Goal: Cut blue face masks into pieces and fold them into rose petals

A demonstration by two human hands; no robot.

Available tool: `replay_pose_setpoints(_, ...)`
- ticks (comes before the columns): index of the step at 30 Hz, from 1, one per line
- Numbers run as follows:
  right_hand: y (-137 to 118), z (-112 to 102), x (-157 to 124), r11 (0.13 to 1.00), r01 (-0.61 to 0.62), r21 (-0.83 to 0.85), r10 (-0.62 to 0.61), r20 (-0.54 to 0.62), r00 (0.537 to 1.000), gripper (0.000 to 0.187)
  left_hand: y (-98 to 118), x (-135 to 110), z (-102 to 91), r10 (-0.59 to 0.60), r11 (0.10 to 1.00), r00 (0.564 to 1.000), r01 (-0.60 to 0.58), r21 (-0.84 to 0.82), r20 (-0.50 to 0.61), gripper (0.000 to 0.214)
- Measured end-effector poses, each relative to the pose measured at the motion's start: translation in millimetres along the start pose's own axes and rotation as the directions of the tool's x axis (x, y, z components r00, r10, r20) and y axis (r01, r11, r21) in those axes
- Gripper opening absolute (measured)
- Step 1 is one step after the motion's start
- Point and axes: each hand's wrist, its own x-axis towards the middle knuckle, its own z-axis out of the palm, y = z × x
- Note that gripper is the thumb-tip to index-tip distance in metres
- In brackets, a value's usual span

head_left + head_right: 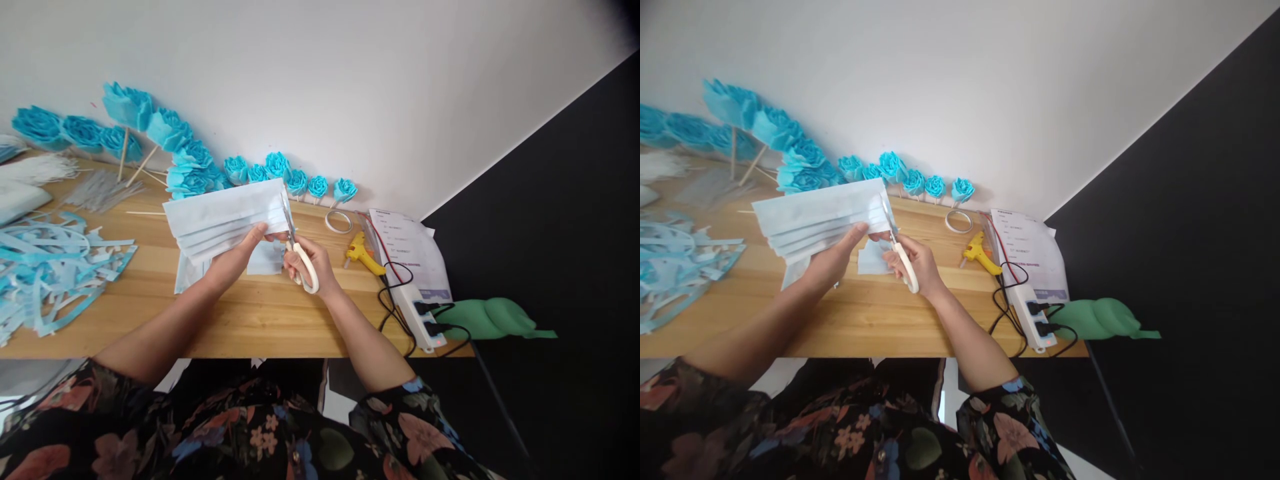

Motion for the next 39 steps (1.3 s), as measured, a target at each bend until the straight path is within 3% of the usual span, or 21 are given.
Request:
replay_pose_setpoints(15,-4.0,0.4,0.6,0.999,-0.021,0.042,0.021,0.013,1.0,0.053,4.3,-1.1,-2.0,0.045,0.998,0.999,-0.046,0.032,0.008,0.043)
replay_pose_setpoints(25,-0.3,-3.2,2.4,1.0,0.025,-0.007,-0.024,0.027,0.999,0.057,8.0,-2.3,-4.8,-0.034,0.994,0.986,0.017,0.104,0.161,0.046)
replay_pose_setpoints(39,-4.9,0.3,0.5,1.0,0.019,0.021,-0.018,-0.02,1.0,0.054,8.3,-1.7,-0.9,-0.028,0.996,0.983,0.013,0.084,0.183,0.046)
